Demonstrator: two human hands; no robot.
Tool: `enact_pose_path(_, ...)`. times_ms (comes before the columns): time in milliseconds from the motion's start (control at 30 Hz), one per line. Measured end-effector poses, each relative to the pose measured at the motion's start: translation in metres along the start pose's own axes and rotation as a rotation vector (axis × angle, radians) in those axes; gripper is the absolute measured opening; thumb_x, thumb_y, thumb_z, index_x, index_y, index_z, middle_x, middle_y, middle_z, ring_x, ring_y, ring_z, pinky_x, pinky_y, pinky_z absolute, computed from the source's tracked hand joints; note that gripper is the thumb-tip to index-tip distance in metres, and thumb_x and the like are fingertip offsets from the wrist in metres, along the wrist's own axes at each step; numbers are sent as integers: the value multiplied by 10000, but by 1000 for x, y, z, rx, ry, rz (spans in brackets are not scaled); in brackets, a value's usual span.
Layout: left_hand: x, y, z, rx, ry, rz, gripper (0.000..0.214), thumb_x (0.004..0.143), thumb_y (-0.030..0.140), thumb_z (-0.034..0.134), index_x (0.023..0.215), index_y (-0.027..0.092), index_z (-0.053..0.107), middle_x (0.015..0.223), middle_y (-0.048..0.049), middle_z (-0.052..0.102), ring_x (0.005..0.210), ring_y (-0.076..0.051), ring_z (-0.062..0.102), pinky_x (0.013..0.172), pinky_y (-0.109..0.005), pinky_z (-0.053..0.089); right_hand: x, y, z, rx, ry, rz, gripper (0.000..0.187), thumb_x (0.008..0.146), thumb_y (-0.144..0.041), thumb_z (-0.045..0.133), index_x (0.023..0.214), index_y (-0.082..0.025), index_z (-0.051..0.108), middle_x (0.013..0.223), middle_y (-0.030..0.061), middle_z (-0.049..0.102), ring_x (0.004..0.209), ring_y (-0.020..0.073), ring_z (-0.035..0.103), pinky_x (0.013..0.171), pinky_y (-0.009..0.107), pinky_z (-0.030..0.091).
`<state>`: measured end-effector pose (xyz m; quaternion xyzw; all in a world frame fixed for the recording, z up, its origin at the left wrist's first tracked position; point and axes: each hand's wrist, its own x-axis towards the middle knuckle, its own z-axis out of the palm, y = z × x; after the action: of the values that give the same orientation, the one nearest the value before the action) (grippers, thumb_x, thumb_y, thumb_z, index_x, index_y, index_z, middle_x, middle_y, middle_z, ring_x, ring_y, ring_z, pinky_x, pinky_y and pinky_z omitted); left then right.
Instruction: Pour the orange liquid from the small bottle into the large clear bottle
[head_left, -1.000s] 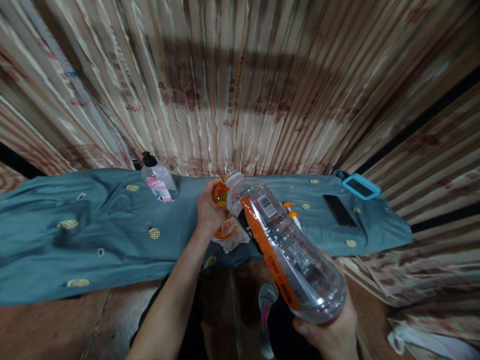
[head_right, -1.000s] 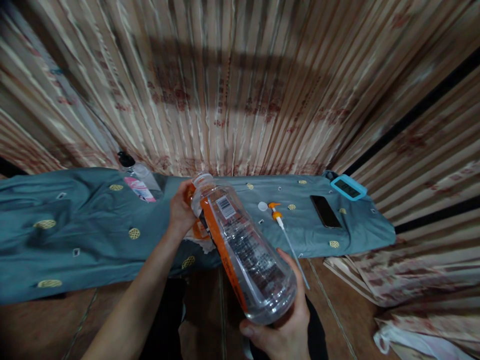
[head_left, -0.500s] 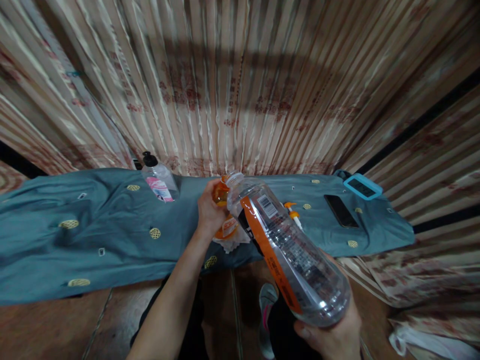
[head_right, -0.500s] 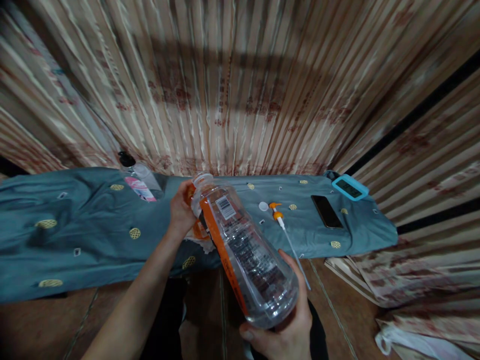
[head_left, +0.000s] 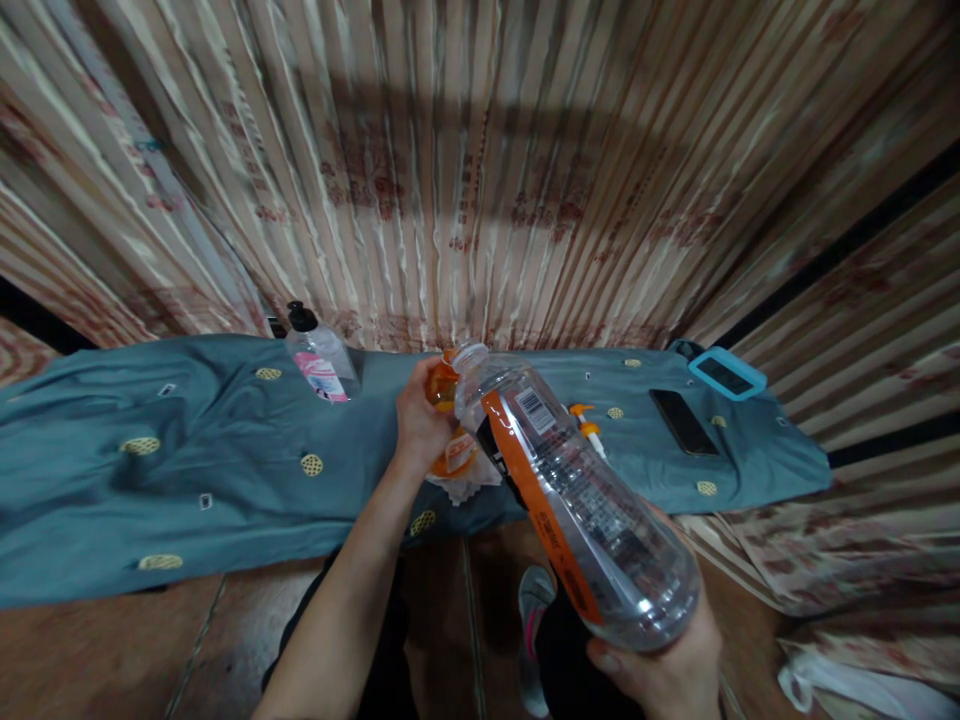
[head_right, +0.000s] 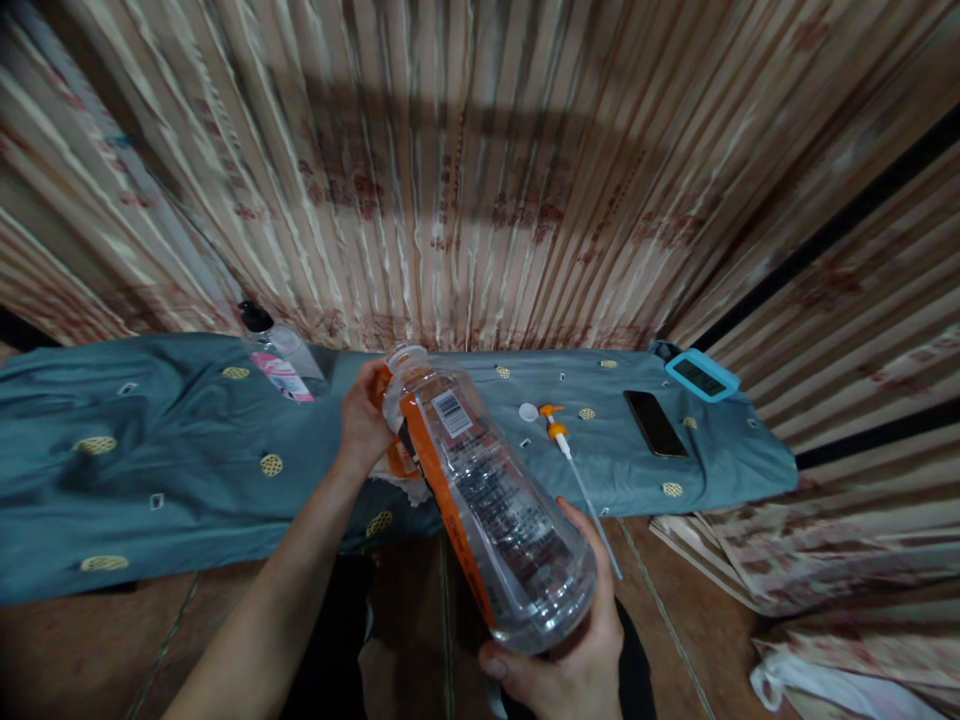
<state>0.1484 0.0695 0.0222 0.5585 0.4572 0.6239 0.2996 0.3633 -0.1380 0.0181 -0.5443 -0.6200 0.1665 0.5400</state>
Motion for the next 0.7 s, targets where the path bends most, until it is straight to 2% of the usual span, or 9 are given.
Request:
enact_pose_path(100, 0, 0, -1, 8, -1, 4, 394, 621, 317, 774, 966, 202, 622, 924, -27, 757, 843, -214, 724, 791, -338, 584, -3, 4, -2, -9, 16, 36, 1092, 562, -605, 895, 1455, -149, 464, 1150, 143, 755, 941, 322, 768, 752, 361, 627)
enact_pose_path(267, 0, 1, -1, 17, 0, 26, 371, 625, 309, 762, 955, 206, 628, 913, -20, 754, 845, -211, 724, 761, -317, 579, 0, -4, 6, 0, 35, -5, 989, 651, -658, 825, 1444, -185, 471, 1202, 118, 743, 963, 281, 770, 759, 310, 620)
enact_pose_path(400, 0, 1, -1, 22, 6, 17, 376, 626, 312, 760, 962, 208, 627, 912, -23, 752, 836, -211, 722, 764, -322, 578, 2, -9, 10, 54, 136, 29, 965, 674, -716, 769, 1430, -187, 487, 1154, 109, 758, 938, 275, 773, 762, 312, 619)
enact_pose_path(433, 0, 0, -1, 17, 5, 15, 378, 627, 314, 760, 964, 208, 626, 915, -23, 752, 838, -211, 722, 771, -323, 578, 1, -7, 8, 30, 132, 19, 983, 662, -717, 778, 1432, -180, 487, 1170, 118, 750, 944, 282, 771, 764, 320, 619)
enact_pose_path(467, 0, 0, 0, 11, 2, 14, 378, 628, 315, 759, 964, 206, 625, 919, -25, 752, 843, -211, 722, 780, -324, 577, 1, -5, 6, 7, 60, -6, 996, 657, -680, 808, 1446, -174, 469, 1172, 125, 750, 934, 284, 773, 748, 321, 621)
enact_pose_path(533, 0, -1, 0, 2, -3, 12, 385, 630, 318, 758, 971, 199, 623, 929, -30, 751, 853, -210, 722, 792, -325, 575, 1, -1, 2, -15, -3, -12, 1040, 636, -642, 844, 1465, -161, 441, 1172, 136, 750, 927, 294, 773, 736, 333, 622)
enact_pose_path(700, 0, -1, 0, 8, -3, 7, 401, 627, 317, 763, 983, 196, 625, 940, -32, 753, 865, -214, 723, 798, -328, 574, 4, -4, 4, -14, 15, -31, 978, 678, -655, 808, 1461, -188, 454, 1150, 108, 763, 901, 275, 779, 708, 313, 624)
